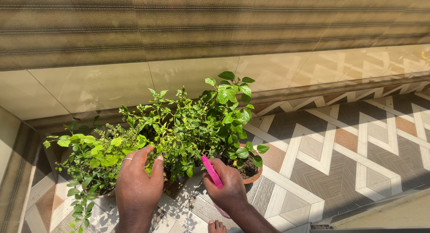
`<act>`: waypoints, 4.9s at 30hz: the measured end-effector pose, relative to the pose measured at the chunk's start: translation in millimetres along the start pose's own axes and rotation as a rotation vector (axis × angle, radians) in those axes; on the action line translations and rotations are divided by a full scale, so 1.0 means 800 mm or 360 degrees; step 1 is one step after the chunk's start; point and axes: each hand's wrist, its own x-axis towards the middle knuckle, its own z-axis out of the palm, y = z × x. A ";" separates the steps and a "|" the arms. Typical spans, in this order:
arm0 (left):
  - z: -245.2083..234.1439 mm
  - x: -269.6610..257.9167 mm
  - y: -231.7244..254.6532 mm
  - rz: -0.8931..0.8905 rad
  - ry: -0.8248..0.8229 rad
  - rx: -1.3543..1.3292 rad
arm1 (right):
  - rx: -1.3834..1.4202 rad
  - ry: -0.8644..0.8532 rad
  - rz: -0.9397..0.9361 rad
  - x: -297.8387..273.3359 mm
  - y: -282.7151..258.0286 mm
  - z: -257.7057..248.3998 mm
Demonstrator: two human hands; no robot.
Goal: The person sprays potted plants with a spray bottle while touching their leaves and stems by hand.
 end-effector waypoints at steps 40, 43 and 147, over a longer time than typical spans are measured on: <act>-0.005 -0.082 -0.065 -0.0190 -0.0105 -0.0032 | 0.0060 -0.0030 -0.0384 -0.073 0.011 -0.036; -0.001 -0.073 -0.055 -0.0110 -0.0019 -0.0061 | 0.0068 -0.0030 -0.0349 -0.069 0.014 -0.035; -0.020 0.003 -0.006 -0.0092 -0.0243 0.0351 | -0.0059 -0.0202 -0.0054 -0.024 -0.025 -0.030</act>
